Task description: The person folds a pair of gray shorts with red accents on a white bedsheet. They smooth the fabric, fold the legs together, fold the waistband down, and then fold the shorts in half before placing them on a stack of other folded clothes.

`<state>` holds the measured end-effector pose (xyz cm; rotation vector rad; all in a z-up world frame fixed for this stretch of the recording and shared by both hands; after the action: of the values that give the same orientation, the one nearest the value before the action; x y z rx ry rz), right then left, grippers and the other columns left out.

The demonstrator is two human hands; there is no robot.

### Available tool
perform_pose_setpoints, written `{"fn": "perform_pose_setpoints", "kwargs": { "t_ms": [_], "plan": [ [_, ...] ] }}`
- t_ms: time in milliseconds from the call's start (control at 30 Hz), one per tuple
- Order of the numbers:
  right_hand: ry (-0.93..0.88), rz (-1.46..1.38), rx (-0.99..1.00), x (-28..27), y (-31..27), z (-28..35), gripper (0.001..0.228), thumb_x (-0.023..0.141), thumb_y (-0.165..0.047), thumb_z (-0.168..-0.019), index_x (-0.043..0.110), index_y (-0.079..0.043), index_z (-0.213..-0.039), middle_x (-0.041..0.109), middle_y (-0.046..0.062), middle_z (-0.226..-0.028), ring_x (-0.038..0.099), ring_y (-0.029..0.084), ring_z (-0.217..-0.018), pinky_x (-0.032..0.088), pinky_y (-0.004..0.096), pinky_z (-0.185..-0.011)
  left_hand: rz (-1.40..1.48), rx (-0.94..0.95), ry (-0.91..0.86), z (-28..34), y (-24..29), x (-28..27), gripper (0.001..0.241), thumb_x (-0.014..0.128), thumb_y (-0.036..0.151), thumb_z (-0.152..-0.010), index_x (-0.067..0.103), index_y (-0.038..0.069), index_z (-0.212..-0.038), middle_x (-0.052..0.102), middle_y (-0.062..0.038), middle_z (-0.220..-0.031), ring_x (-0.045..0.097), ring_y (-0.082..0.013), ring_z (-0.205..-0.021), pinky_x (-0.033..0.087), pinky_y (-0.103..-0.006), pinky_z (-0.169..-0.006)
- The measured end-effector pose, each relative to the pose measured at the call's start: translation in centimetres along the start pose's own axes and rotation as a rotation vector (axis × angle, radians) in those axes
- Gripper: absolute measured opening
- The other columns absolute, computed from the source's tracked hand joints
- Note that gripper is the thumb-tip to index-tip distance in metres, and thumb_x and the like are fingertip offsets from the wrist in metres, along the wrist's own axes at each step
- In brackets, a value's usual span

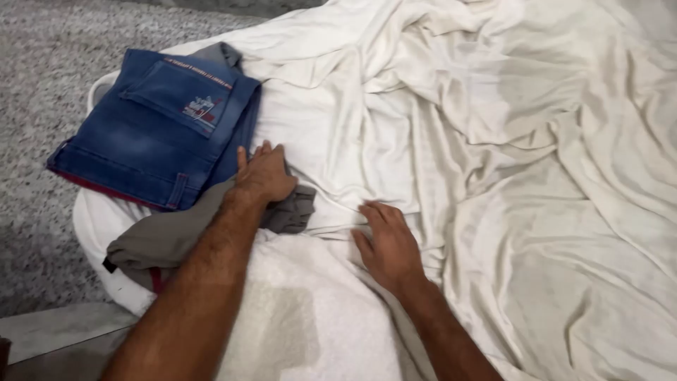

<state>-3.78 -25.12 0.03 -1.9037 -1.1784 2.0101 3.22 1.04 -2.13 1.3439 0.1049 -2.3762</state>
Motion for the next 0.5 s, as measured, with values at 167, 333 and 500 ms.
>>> {"fn": "perform_pose_setpoints", "kwargs": {
  "t_ms": [167, 333, 500],
  "plan": [
    [-0.115, -0.040, -0.005, 2.1, -3.4, -3.8, 0.046, 0.068, -0.024, -0.094, 0.060, 0.000, -0.133, 0.062, 0.017, -0.133, 0.053, 0.035, -0.123, 0.042, 0.044, -0.106, 0.113, -0.002, 0.067, 0.8, 0.6, -0.8, 0.072, 0.070, 0.038, -0.090, 0.045, 0.008, -0.150, 0.035, -0.018, -0.162, 0.028, -0.0295, -0.154, 0.004, -0.0522, -0.131],
    [-0.156, -0.030, 0.021, 3.6, -6.1, -6.1, 0.050, 0.069, -0.027, -0.094, 0.059, -0.004, -0.137, 0.063, 0.016, -0.125, 0.055, 0.033, -0.114, 0.044, 0.044, -0.102, 0.304, 0.057, 0.428, 1.3, 1.4, -2.3, 0.058, 0.076, 0.026, -0.085, 0.059, 0.002, -0.136, 0.046, -0.024, -0.152, 0.037, -0.0363, -0.145, 0.027, -0.0483, -0.119],
    [-0.255, 0.019, 0.033, 5.3, -6.8, -7.5, 0.035, 0.076, -0.018, -0.085, 0.069, -0.008, -0.117, 0.058, 0.013, -0.112, 0.055, 0.032, -0.108, 0.048, 0.042, -0.094, 0.474, -0.077, 0.171, 3.5, 2.0, -3.1, 0.053, 0.074, 0.023, -0.089, 0.058, 0.004, -0.135, 0.062, -0.020, -0.136, 0.058, -0.0343, -0.130, 0.047, -0.0459, -0.109]
  ]
}}
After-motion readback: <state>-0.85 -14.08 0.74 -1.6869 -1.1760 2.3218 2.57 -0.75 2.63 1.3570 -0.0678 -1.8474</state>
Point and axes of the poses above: each hand's wrist, its own z-axis away from the middle knuckle, its own x-axis out of the palm, y = z × x, the point moved 4 cm from there along -z, towards the middle knuckle
